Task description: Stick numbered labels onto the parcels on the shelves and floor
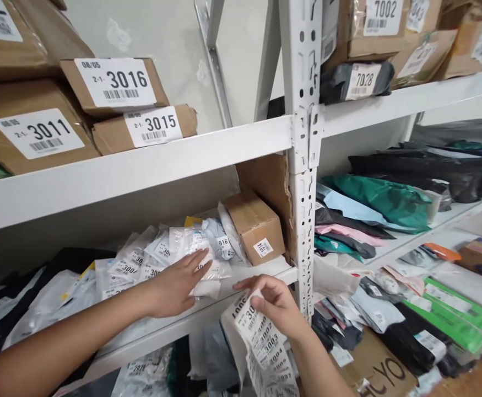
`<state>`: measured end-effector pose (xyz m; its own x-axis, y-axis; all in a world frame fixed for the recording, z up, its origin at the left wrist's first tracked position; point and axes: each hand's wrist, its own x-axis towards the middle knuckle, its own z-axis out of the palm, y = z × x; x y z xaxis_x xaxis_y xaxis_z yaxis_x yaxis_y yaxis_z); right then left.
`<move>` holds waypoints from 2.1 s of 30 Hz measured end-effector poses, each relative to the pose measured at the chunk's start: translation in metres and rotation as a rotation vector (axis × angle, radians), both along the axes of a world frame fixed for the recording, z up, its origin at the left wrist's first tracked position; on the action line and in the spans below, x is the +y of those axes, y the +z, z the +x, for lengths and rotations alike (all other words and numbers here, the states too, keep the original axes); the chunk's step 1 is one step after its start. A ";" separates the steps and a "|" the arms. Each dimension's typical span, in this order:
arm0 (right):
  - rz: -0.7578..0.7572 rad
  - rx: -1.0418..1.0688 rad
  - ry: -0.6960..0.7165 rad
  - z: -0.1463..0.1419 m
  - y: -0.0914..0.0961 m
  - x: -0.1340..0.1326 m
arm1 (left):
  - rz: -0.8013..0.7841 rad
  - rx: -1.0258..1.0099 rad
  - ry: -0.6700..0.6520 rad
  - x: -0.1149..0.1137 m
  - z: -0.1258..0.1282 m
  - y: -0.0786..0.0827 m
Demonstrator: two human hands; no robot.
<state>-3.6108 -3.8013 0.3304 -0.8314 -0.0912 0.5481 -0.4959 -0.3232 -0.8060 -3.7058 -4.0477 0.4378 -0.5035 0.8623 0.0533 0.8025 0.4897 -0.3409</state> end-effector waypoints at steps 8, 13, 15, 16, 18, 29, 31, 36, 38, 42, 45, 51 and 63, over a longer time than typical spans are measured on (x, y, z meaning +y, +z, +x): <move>0.118 -0.153 0.064 -0.023 0.014 -0.044 | 0.317 0.172 -0.103 0.069 -0.037 0.034; 0.096 -0.194 0.091 -0.045 0.004 -0.078 | 0.174 0.255 -0.071 0.074 -0.063 0.025; 0.118 -0.196 0.053 -0.050 0.002 -0.083 | 0.066 0.295 -0.181 0.066 -0.066 0.024; 0.134 -0.196 0.042 -0.052 0.002 -0.084 | 0.022 0.282 -0.258 0.062 -0.066 0.023; 0.126 -0.192 0.036 -0.054 0.002 -0.083 | 0.004 0.178 -0.372 0.053 -0.064 0.023; -0.112 -0.058 -0.404 -0.063 0.007 -0.069 | 0.077 -0.106 -0.217 0.035 -0.053 0.023; -0.143 -0.051 -0.500 -0.067 0.011 -0.068 | 0.049 -0.040 -0.279 0.033 -0.055 0.018; -0.288 -0.266 -0.449 -0.075 0.012 -0.072 | 0.066 -0.051 -0.377 0.028 -0.060 0.008; -0.306 -0.338 -0.369 -0.077 0.010 -0.073 | 0.069 -0.105 -0.350 0.028 -0.061 0.009; -0.327 -0.379 -0.249 -0.079 0.007 -0.070 | 0.126 -0.313 -0.270 0.029 -0.064 0.016; -0.322 -0.357 -0.308 -0.080 0.007 -0.069 | 0.156 -0.480 -0.232 0.031 -0.064 0.025; -0.261 -0.324 -0.357 -0.083 0.006 -0.069 | 0.319 -0.735 0.048 0.035 -0.064 0.037; -0.102 -0.356 -0.509 -0.091 0.004 -0.065 | 0.142 -0.330 0.033 0.055 -0.063 0.024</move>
